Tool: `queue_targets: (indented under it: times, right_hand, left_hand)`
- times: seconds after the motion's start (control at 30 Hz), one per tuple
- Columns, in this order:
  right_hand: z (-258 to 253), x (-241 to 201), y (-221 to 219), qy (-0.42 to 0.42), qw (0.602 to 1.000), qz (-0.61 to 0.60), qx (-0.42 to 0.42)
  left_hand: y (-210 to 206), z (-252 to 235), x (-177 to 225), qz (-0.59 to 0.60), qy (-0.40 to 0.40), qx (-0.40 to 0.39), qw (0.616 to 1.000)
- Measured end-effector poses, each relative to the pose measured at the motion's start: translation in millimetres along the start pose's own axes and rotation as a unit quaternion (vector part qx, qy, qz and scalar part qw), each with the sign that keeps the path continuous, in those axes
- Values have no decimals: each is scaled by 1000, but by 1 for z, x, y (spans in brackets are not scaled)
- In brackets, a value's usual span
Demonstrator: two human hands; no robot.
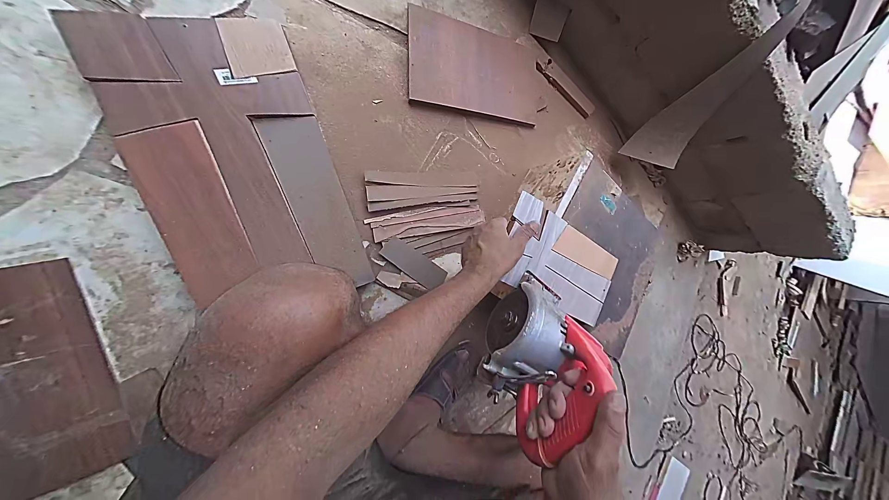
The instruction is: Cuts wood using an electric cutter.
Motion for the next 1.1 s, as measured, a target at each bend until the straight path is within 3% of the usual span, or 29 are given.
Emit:
queue_targets:
  times: [1.1]
  right_hand:
    - [3, 29, -7, 50, 997, 46, 26]
  left_hand:
    - [-2, 1, -1, -27, -12, 10, 1000]
Point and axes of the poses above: each hand's wrist, its own z-axis away from the middle knuckle, its own y-axis out of the back of the hand, x = y × z, the point moved 1 cm from there along -z, towards the middle knuckle, and after that the axes turned 15 degrees about -x, right-handed, at the moved point
